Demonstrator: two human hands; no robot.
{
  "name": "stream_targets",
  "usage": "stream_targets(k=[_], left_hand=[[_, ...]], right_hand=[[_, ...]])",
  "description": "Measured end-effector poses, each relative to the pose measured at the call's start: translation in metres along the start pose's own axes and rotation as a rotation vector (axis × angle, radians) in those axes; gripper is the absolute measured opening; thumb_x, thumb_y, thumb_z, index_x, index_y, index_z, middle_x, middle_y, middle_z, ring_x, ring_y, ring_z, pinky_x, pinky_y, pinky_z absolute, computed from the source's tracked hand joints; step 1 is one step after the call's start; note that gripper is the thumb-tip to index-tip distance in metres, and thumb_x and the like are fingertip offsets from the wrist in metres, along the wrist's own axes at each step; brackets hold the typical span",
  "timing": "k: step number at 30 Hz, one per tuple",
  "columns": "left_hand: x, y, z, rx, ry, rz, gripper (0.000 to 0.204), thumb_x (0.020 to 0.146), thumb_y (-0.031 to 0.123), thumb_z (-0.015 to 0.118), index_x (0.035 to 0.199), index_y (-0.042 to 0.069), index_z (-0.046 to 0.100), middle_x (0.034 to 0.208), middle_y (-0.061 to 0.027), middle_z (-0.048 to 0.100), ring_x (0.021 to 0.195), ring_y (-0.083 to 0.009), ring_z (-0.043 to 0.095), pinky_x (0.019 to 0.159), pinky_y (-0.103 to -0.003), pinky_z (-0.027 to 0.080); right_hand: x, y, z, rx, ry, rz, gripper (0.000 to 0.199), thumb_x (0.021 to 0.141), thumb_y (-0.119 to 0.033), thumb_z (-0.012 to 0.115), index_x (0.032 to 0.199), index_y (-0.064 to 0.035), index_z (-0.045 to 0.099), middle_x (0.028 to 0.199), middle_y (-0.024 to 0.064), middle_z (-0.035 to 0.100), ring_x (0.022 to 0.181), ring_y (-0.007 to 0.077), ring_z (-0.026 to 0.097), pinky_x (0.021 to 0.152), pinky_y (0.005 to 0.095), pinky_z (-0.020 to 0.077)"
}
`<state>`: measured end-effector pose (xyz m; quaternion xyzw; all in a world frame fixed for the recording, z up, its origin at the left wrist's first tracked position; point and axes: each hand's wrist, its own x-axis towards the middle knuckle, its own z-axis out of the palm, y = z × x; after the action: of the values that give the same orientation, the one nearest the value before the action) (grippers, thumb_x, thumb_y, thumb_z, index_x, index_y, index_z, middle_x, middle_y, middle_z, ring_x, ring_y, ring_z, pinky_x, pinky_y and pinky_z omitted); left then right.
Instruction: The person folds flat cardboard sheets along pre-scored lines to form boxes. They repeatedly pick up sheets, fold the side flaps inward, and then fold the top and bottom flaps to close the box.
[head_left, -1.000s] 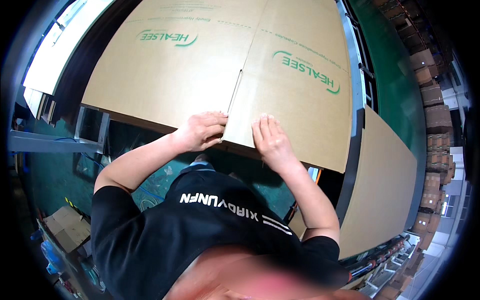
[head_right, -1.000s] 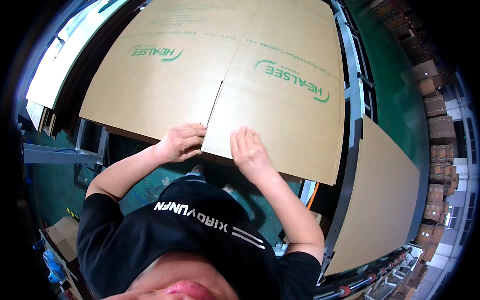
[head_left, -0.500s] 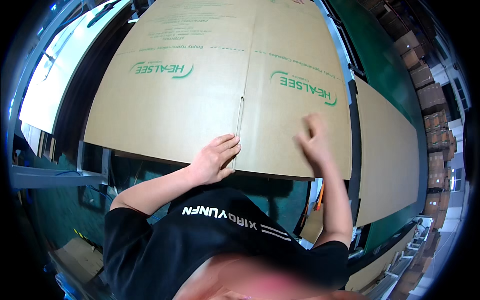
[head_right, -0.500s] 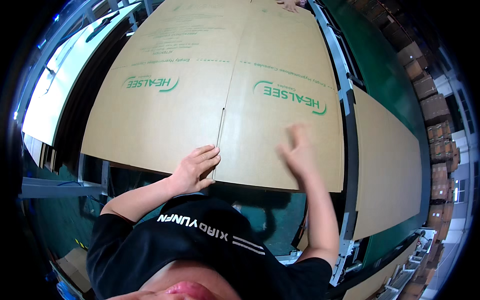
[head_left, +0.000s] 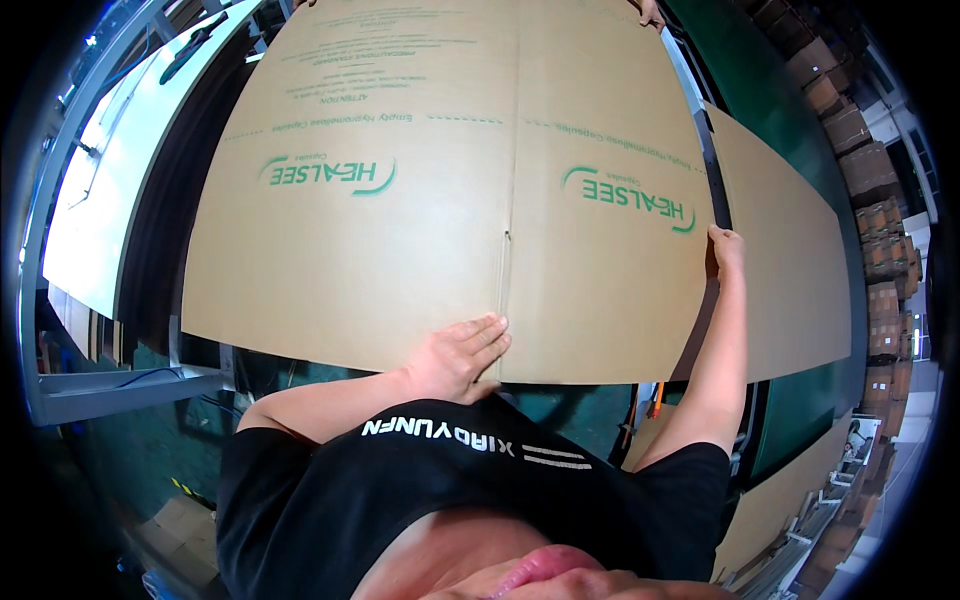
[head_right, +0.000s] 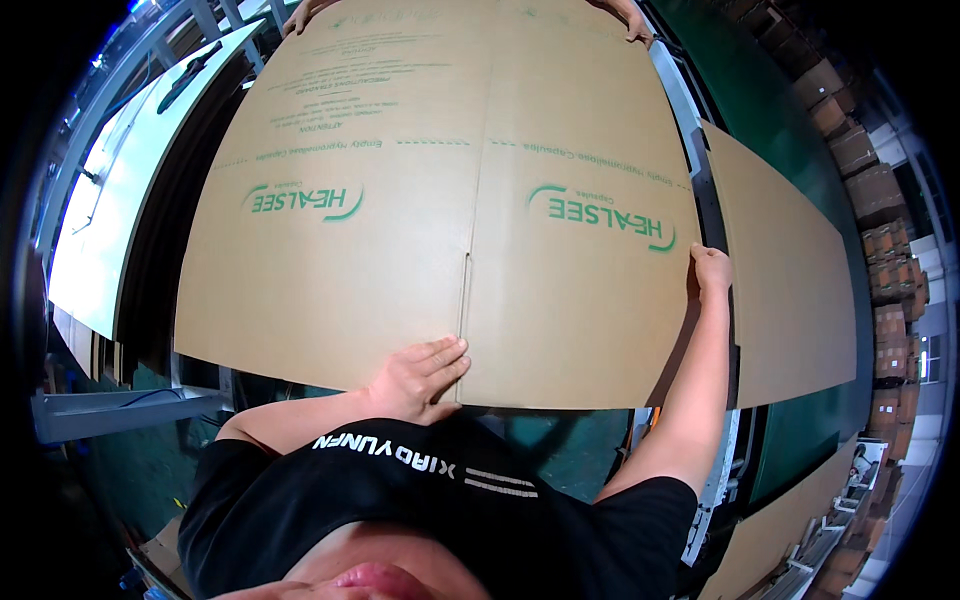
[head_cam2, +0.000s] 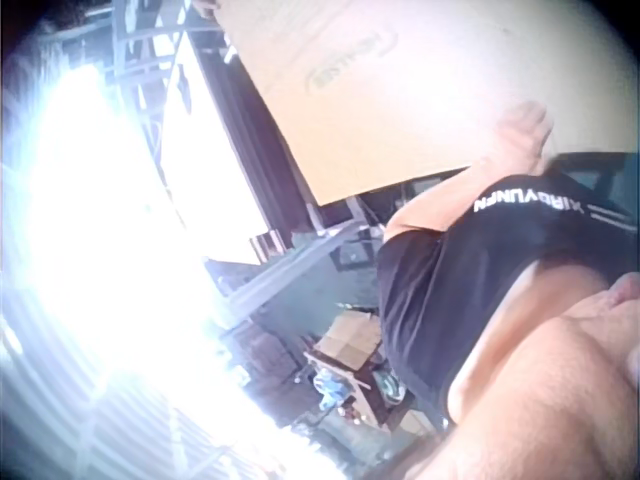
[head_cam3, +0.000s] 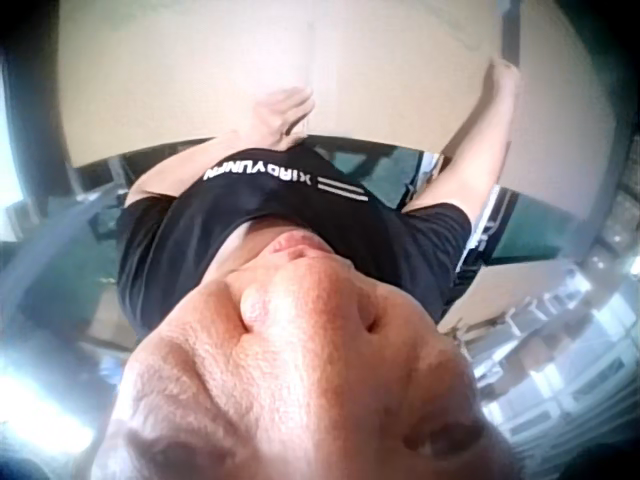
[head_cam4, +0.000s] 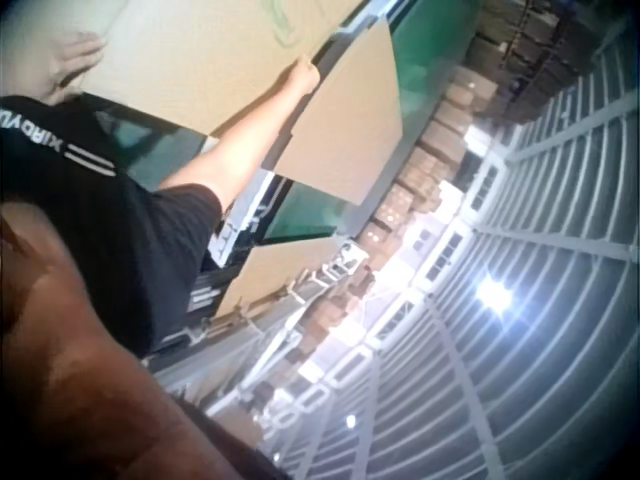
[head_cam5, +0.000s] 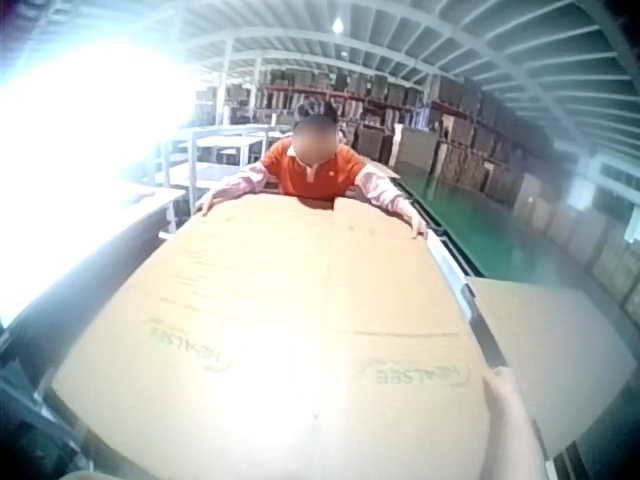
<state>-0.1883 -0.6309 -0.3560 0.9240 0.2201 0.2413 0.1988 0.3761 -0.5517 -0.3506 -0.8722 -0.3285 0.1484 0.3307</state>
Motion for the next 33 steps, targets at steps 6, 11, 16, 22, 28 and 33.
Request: stream_targets(k=[6,11,16,22,28,33], left_hand=[[-0.001,-0.006,0.007,-0.078,0.018,0.004,0.067,0.062,0.026,0.081,0.121,0.001,0.060,0.132,-0.0202,0.054,0.122,-0.0346,0.054,0.096,-0.041,0.048],[-0.004,-0.008,0.015,-0.102,0.039,0.024,0.066,0.062,0.026,0.081,0.119,0.001,0.061,0.130,-0.0204,0.054,0.119,-0.0359,0.055,0.095,-0.042,0.049],[-0.001,-0.013,0.017,-0.047,0.073,0.060,0.065,0.061,0.027,0.079,0.117,-0.001,0.062,0.128,-0.0226,0.055,0.116,-0.0366,0.057,0.092,-0.041,0.050],[0.003,-0.012,0.018,0.016,0.136,0.110,0.061,0.062,0.028,0.077,0.113,-0.002,0.063,0.125,-0.0230,0.057,0.108,-0.0371,0.061,0.086,-0.039,0.052],[0.004,-0.008,0.017,0.049,0.131,0.112,0.059,0.062,0.027,0.076,0.113,-0.002,0.064,0.125,-0.0237,0.056,0.109,-0.0374,0.061,0.086,-0.040,0.052],[0.000,-0.008,0.022,0.040,0.096,0.078,0.061,0.062,0.028,0.076,0.115,-0.001,0.063,0.127,-0.0228,0.055,0.113,-0.0369,0.059,0.089,-0.040,0.052]], right_hand=[[0.007,-0.007,-0.004,0.356,-0.171,0.213,0.041,0.094,-0.036,0.057,0.108,0.0014,0.066,0.103,0.0118,0.069,0.089,0.0224,0.065,0.079,0.0367,0.0500],[0.014,-0.001,-0.004,0.413,-0.234,0.316,0.049,0.094,-0.039,0.056,0.118,0.0034,0.063,0.114,0.0141,0.066,0.103,0.0245,0.063,0.089,0.0357,0.0469],[0.010,0.000,0.005,0.282,-0.112,0.152,0.053,0.093,-0.041,0.057,0.116,0.0062,0.064,0.115,0.0162,0.066,0.106,0.0253,0.062,0.090,0.0361,0.0458],[-0.003,-0.014,0.008,0.066,0.015,0.065,0.055,0.093,-0.043,0.055,0.114,0.0068,0.064,0.116,0.0196,0.066,0.107,0.0293,0.061,0.091,0.0378,0.0447],[-0.015,-0.027,0.003,-0.060,0.069,0.003,0.058,0.093,-0.048,0.052,0.111,0.0051,0.066,0.113,0.0213,0.067,0.107,0.0322,0.062,0.092,0.0389,0.0445],[-0.008,-0.023,0.011,-0.114,0.081,-0.018,0.064,0.093,-0.054,0.047,0.108,0.0037,0.068,0.109,0.0242,0.067,0.106,0.0355,0.062,0.091,0.0406,0.0447]])
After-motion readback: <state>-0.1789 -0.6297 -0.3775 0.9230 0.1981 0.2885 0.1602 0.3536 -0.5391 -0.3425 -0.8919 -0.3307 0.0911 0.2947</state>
